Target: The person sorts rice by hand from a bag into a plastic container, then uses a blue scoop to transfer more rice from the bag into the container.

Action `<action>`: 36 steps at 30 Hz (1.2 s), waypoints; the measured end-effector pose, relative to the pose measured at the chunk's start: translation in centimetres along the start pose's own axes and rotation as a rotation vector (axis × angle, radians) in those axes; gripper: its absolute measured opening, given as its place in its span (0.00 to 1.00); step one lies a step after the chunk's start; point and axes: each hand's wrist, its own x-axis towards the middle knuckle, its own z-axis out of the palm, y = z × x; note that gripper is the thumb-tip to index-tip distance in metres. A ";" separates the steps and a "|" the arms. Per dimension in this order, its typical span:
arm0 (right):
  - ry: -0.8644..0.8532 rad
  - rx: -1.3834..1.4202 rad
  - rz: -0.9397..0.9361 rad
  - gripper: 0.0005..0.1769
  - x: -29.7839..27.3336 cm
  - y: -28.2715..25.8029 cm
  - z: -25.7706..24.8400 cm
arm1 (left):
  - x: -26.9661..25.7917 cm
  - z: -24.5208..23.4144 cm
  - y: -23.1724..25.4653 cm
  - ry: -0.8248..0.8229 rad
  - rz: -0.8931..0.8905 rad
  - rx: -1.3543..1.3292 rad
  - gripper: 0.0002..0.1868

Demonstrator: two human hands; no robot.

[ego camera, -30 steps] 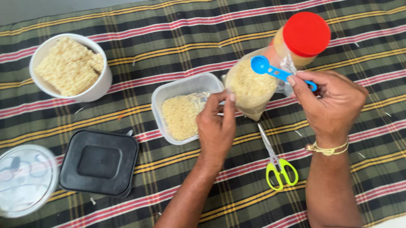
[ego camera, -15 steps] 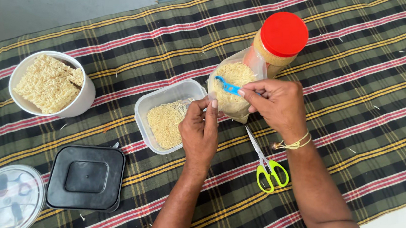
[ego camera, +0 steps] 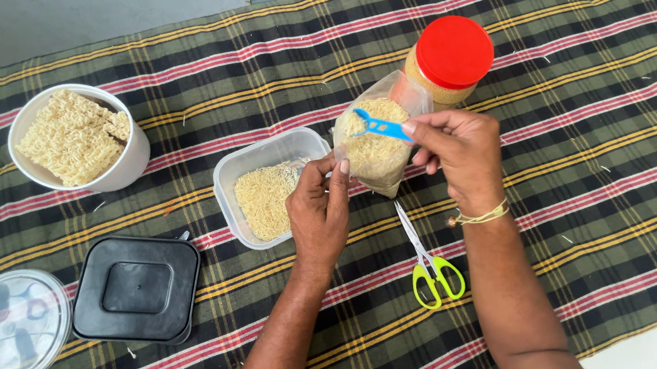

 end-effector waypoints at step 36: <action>0.137 -0.641 -1.047 0.08 -4.0 -2.5 3.1 | -0.7 0.6 -0.1 0.028 0.146 0.224 0.12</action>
